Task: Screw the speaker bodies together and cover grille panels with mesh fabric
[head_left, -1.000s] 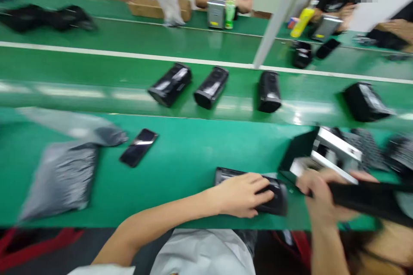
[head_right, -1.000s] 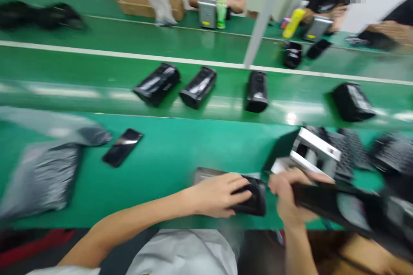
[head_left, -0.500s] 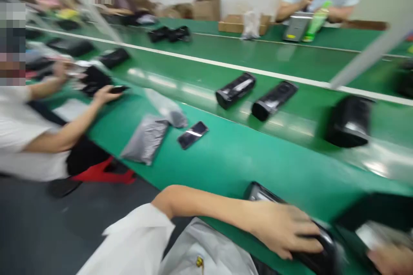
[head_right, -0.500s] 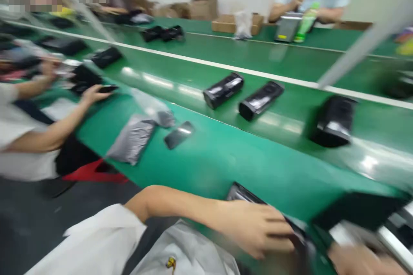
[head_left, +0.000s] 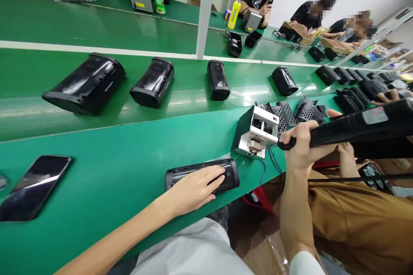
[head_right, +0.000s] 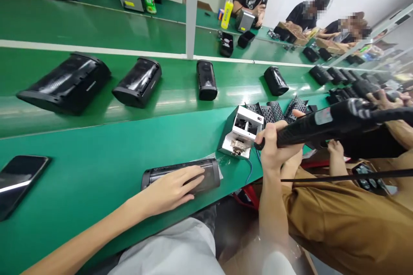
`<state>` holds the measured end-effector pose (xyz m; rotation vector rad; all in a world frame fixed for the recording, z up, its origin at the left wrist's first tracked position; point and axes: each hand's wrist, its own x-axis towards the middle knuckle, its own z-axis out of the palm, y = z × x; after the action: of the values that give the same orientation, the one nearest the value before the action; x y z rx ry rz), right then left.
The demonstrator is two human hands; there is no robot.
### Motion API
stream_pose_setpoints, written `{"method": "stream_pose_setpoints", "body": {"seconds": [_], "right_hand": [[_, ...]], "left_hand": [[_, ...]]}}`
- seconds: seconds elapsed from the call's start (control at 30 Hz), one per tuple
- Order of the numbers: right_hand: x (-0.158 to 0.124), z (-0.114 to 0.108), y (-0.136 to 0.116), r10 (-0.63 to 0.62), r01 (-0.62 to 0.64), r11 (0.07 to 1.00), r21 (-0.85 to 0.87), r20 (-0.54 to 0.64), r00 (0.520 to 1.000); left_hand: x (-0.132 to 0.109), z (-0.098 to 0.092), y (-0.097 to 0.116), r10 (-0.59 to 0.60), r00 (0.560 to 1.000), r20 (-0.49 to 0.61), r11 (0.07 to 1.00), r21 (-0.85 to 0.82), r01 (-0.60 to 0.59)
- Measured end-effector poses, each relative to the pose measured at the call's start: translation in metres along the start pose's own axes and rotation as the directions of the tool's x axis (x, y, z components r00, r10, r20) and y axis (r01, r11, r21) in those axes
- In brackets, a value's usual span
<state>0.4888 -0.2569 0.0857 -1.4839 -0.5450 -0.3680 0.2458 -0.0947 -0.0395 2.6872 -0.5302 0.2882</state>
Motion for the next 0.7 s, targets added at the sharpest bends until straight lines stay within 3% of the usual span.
{"method": "stream_pose_setpoints", "body": {"seconds": [0.1,0.23,0.43,0.57,0.7], "right_hand": [[-0.007,0.007,0.018,-0.095,0.092,0.994,0.056,0.048,0.994],[-0.021,0.006,0.023,-0.016,0.001,0.994,0.110,0.137,0.990],[-0.034,0.003,-0.023,0.012,-0.056,0.980,0.191,0.227,0.974],[-0.039,0.032,-0.051,-0.042,-0.103,0.933,0.344,0.390,0.920],[-0.057,0.060,-0.048,0.006,-0.150,0.945,0.291,0.444,0.896]], "left_hand": [[-0.002,0.003,-0.001,0.040,0.998,-0.044,0.998,-0.050,-0.043],[-0.003,0.007,-0.002,0.038,0.998,-0.059,0.995,-0.095,-0.044],[-0.002,0.009,-0.003,0.041,0.998,-0.039,0.987,-0.157,-0.046],[-0.002,0.011,-0.003,0.023,0.999,-0.043,0.988,-0.150,-0.029],[-0.001,0.013,-0.002,0.049,0.998,-0.046,0.991,-0.123,-0.055]]}}
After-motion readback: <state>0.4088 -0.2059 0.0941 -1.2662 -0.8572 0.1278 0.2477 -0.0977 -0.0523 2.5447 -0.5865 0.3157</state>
